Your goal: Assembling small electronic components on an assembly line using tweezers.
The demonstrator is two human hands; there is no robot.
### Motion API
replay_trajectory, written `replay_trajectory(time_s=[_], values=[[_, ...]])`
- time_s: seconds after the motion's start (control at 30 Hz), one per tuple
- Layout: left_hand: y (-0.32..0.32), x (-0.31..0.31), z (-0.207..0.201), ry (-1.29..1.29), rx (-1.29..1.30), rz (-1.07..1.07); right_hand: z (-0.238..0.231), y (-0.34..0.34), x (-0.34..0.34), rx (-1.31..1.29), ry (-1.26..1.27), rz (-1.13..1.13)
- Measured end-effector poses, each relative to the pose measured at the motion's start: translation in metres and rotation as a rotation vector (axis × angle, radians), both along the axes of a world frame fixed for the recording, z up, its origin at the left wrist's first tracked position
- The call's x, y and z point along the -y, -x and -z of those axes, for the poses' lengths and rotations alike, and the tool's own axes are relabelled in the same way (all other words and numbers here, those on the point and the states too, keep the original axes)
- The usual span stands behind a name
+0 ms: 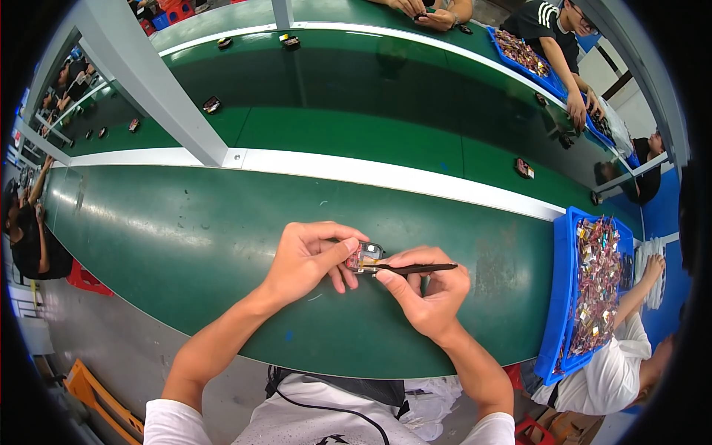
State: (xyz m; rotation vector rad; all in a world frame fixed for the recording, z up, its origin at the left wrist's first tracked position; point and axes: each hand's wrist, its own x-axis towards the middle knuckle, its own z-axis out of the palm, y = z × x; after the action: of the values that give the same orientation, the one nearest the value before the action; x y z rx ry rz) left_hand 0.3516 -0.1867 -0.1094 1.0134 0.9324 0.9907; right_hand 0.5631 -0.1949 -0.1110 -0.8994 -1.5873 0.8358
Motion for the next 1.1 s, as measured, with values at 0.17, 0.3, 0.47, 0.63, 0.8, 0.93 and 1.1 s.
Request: replay_trajectory(time_s=[0.17, 0.3, 0.47, 0.63, 0.8, 0.93, 1.1], values=[[-0.0015, 0.0008, -0.0014, 0.001, 0.009, -0.022, -0.0029, 0.0005, 0.0020, 0.098, -0.097, -0.007], [-0.0030, 0.0005, 0.0005, 0.002, 0.002, -0.027, -0.0024, 0.0016, 0.0001, 0.108, -0.136, -0.018], [-0.0011, -0.0009, 0.0003, 0.015, 0.005, -0.006, -0.0047, 0.0022, -0.0011, 0.140, -0.199, -0.029], [-0.0026, -0.0016, -0.0020, 0.053, -0.022, 0.035, 0.0004, 0.0036, -0.0003, 0.156, -0.322, -0.006], [-0.0029, 0.0004, -0.0033, 0.015, -0.065, 0.056, 0.0007, 0.0030, 0.0005, 0.247, -0.381, -0.012], [-0.0009, 0.0008, 0.0001, 0.023, -0.128, 0.048, 0.0018, 0.0019, 0.0018, 0.339, -0.466, -0.023], [-0.0077, 0.0025, -0.0036, -0.009, -0.184, 0.011, 0.0007, 0.0012, 0.0033, 0.380, -0.494, -0.012]])
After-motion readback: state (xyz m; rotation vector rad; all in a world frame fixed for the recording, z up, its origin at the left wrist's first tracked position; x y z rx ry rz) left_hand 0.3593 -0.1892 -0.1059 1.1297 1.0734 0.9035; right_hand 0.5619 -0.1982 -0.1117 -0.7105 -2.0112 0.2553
